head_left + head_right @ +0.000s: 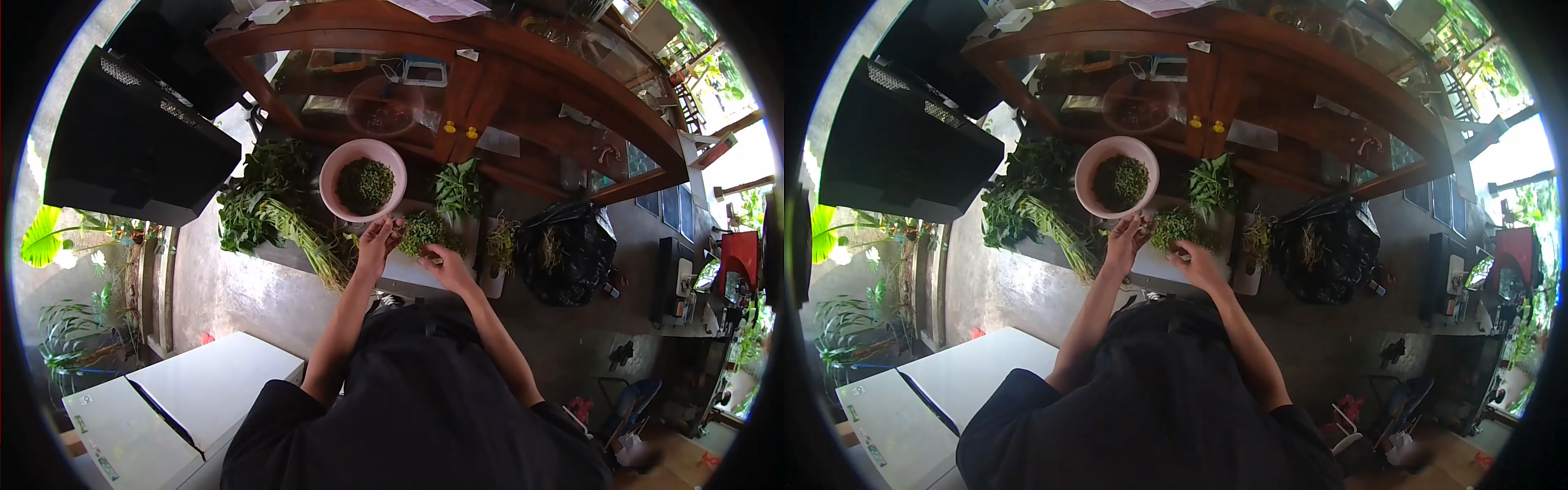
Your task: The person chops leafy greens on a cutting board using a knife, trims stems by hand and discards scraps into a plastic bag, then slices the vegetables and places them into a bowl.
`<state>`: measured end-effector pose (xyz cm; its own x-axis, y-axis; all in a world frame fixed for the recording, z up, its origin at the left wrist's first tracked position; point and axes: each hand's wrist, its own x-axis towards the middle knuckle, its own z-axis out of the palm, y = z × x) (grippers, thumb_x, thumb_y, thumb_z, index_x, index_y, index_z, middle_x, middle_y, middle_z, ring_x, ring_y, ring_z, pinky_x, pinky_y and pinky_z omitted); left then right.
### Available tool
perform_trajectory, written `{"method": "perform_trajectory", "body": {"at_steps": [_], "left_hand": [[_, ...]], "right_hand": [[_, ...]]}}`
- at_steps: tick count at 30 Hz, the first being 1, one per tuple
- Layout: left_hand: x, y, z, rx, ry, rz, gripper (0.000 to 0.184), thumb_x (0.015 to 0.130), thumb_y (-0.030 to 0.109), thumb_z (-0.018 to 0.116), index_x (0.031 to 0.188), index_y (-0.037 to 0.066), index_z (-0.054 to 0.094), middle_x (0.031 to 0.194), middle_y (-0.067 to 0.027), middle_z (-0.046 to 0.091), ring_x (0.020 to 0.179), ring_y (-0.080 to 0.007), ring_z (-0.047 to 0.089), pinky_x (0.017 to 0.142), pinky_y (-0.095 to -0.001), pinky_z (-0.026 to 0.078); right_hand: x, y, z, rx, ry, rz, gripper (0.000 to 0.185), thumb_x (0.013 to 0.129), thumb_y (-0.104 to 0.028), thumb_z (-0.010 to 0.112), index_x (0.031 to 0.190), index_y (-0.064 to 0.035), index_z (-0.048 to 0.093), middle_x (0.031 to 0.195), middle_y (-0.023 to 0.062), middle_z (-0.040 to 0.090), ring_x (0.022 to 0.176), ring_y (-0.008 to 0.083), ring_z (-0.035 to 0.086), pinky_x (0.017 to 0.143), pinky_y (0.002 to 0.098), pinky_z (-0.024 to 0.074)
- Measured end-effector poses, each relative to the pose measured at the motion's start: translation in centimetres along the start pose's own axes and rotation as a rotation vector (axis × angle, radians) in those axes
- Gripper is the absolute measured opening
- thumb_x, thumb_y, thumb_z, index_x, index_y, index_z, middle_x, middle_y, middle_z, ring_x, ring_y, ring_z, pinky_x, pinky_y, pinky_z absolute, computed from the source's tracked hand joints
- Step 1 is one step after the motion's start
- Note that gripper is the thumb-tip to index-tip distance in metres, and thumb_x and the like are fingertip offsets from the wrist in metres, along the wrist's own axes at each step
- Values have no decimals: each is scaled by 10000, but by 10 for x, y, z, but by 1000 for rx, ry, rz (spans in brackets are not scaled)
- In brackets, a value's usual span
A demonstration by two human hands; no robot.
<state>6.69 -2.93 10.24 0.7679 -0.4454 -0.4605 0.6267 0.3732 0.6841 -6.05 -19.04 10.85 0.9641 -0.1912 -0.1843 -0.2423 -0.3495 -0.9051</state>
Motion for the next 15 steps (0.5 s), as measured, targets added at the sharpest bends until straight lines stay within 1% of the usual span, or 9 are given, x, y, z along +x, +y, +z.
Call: {"method": "perform_trajectory", "body": {"at_steps": [3,5,8,9,10,11,12,14,15], "left_hand": [[-8,-2,-15,-5,-2,-16,123,985,189,576,1055,92,609,1060,-37,688,956,-156,673,840,-299,541],[-11,-9,-29,-42,-12,-35,99,989,175,568,1033,99,612,1091,-40,685,962,-152,671,839,-300,539],[-17,-16,-38,120,-47,10,143,945,177,627,1057,89,621,1095,-63,684,994,-173,659,821,-324,531],[-20,-18,-37,508,-16,218,209,896,178,666,1075,78,625,1093,-83,680,997,-210,652,821,-343,521],[-23,-19,-36,895,16,429,281,847,178,706,1093,67,630,1091,-104,676,1000,-247,646,821,-363,512],[-21,-18,-34,1078,-27,666,411,763,184,739,1130,39,625,1063,-148,657,995,-337,615,835,-417,493],[-23,-13,-24,1081,-30,665,411,763,184,739,1130,39,625,1063,-148,657,995,-337,615,835,-417,493],[-34,-2,5,1305,-121,975,398,761,187,731,1116,38,628,1041,-170,644,967,-374,594,857,-455,481],[-34,1,14,1313,-270,1015,355,789,153,738,1115,53,640,1028,-132,653,918,-340,634,798,-400,517]], "right_hand": [[3,4,8,53,46,-8,273,907,-173,665,1107,13,657,931,126,712,802,208,687,704,315,521],[-3,7,5,218,63,146,200,910,-131,648,1058,0,677,849,118,703,725,188,665,679,297,514],[-15,7,-4,124,120,119,159,909,-111,645,1033,-21,690,804,104,674,657,179,622,637,301,494],[-18,6,-8,-41,141,7,151,900,-113,653,1015,-25,694,774,113,642,639,222,606,629,349,483],[-23,5,-11,-39,143,11,151,900,-113,653,1015,-25,694,774,113,642,639,222,606,629,349,483],[-27,3,-14,-129,148,5,152,893,-116,659,1009,-26,697,772,122,632,650,250,604,636,371,478],[-30,1,-16,-221,151,-4,153,885,-118,665,1003,-26,699,771,131,623,662,278,601,642,393,473],[-35,2,-17,-233,144,46,150,879,-106,660,999,-25,699,790,145,629,693,297,609,653,405,475],[-36,2,-16,-246,137,95,148,872,-95,655,995,-24,699,810,158,636,723,317,618,665,417,476]]}}
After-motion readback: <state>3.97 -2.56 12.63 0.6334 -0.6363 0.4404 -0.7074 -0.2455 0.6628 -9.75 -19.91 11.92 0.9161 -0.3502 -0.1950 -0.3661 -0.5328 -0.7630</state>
